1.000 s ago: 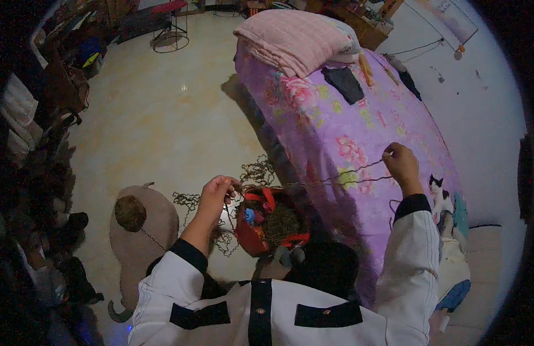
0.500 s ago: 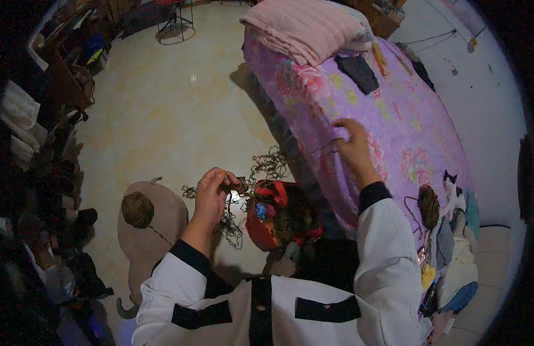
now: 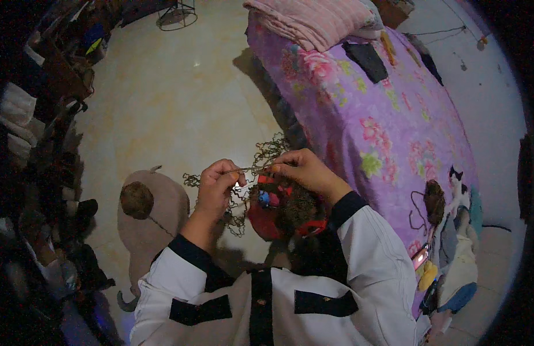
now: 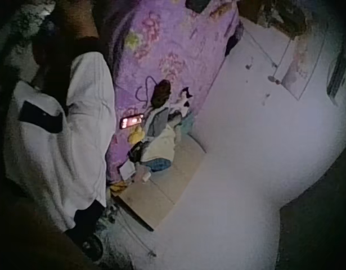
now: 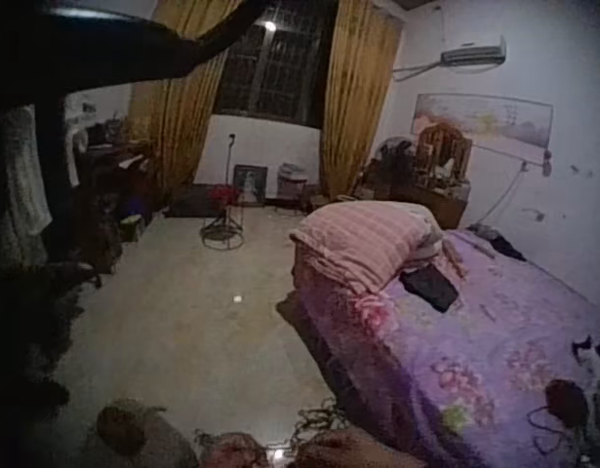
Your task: The person sits on the floor and untangles a large, messy ball of brown yarn. They pull strands from the tangled mass, separate them, and wind them into a neat ball. The person also handles a red bag containing other yarn items.
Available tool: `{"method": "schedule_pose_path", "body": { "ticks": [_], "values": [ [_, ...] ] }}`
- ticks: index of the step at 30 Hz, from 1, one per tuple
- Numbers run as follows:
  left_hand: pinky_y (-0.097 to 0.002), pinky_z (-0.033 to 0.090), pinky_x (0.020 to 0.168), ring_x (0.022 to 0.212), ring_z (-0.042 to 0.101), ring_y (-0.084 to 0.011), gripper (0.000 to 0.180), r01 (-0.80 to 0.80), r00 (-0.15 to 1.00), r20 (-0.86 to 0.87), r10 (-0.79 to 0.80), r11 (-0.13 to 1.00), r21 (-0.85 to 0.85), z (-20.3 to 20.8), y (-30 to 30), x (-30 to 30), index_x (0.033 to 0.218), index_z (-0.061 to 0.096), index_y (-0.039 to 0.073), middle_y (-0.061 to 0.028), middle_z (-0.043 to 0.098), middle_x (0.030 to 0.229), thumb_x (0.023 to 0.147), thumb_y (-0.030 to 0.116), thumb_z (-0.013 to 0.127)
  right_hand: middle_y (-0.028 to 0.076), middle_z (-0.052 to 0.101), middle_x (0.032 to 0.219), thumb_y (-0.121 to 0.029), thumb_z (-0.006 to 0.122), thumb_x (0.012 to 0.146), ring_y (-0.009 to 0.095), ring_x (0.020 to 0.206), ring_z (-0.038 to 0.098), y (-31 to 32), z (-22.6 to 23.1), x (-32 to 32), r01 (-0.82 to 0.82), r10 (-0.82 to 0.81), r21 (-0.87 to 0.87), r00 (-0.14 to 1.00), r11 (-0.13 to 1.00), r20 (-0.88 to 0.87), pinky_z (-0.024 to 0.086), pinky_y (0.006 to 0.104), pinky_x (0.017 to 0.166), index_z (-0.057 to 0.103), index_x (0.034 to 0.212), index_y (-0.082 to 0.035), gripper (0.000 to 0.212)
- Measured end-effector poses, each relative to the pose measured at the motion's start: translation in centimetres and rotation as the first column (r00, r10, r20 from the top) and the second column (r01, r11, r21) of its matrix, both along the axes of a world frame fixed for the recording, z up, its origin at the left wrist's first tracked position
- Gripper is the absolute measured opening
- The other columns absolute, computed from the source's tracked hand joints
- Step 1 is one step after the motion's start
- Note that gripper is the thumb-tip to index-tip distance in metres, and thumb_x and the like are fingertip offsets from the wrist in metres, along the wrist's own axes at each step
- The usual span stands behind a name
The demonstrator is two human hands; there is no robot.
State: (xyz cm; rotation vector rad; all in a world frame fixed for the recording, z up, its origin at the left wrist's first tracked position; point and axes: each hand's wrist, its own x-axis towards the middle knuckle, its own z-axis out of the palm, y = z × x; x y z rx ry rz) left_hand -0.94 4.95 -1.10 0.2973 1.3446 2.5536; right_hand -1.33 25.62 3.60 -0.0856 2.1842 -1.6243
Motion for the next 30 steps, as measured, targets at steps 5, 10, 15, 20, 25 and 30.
{"method": "schedule_pose_path", "body": {
  "ticks": [5,10,15,20,25,30],
  "values": [
    [-0.024,0.03,0.046,0.051,0.037,-0.0095,0.019,-0.052,0.998,0.006,0.055,0.968,-0.245,-0.1,-0.1,-0.2,0.06,0.038,0.007,-0.0006,0.041,0.058,0.073,0.006,0.052,0.0,0.055,0.071,-0.016,0.054,0.081,0.008,0.063,0.049,1.8,1.0,-0.2,-0.03,0.137,0.232,0.875,0.972,-0.464,0.04,0.0215,0.059,0.06,0.082,0.002,0.018],
    [-0.0207,0.025,0.045,0.051,0.028,-0.0037,0.026,-0.417,0.909,-0.273,0.315,0.661,-0.624,0.7,0.0,0.0,0.056,0.034,0.006,0.0054,0.029,0.052,0.074,0.006,0.053,-0.002,0.051,0.065,-0.015,0.053,0.08,0.007,0.061,0.046,1.6,3.4,0.0,0.259,-0.246,0.088,0.96,0.962,-0.135,0.037,0.021,0.058,0.061,0.078,0.0,0.017],
    [-0.0208,0.025,0.042,0.048,0.031,-0.0043,0.026,-0.468,0.873,-0.125,0.471,0.736,-0.489,-0.2,0.3,-0.1,0.058,0.036,0.008,0.0042,0.032,0.052,0.08,0.014,0.048,-0.002,0.053,0.063,-0.021,0.052,0.082,0.007,0.059,0.046,4.1,1.4,-0.9,0.438,-0.442,-0.07,0.875,0.896,-0.199,0.038,0.0226,0.054,0.06,0.078,0.0,0.023],
    [-0.0199,0.02,0.038,0.043,0.025,-0.0035,0.026,-0.469,0.83,0.208,0.518,0.849,-0.243,0.1,0.0,-0.2,0.06,0.037,0.01,0.005,0.028,0.05,0.084,0.02,0.042,-0.002,0.051,0.06,-0.024,0.05,0.083,0.007,0.054,0.043,4.9,3.1,-1.3,0.611,-0.62,-0.108,0.761,0.784,-0.191,0.034,0.0217,0.048,0.056,0.073,-0.004,0.023],
    [-0.0194,0.018,0.033,0.039,0.026,-0.0042,0.025,-0.46,0.754,0.456,0.472,0.876,-0.146,-1.2,-0.5,-0.8,0.06,0.035,0.014,0.0052,0.028,0.049,0.082,0.022,0.042,0.001,0.053,0.061,-0.025,0.049,0.084,0.007,0.05,0.044,5.9,6.3,-1.4,0.614,-0.633,-0.157,0.744,0.774,-0.214,0.034,0.0209,0.046,0.055,0.072,-0.006,0.023],
    [-0.0189,0.019,0.032,0.038,0.026,-0.0039,0.01,-0.364,0.761,0.515,0.395,0.916,-0.166,-1.5,0.0,-0.8,0.074,0.044,0.012,0.0051,0.031,0.05,0.081,0.02,0.042,0.001,0.052,0.06,-0.028,0.046,0.084,0.007,0.046,0.04,6.3,8.9,-1.8,0.501,-0.565,-0.296,0.8,0.813,-0.2,0.029,0.0198,0.042,0.054,0.072,-0.007,0.025]
  ]
}}
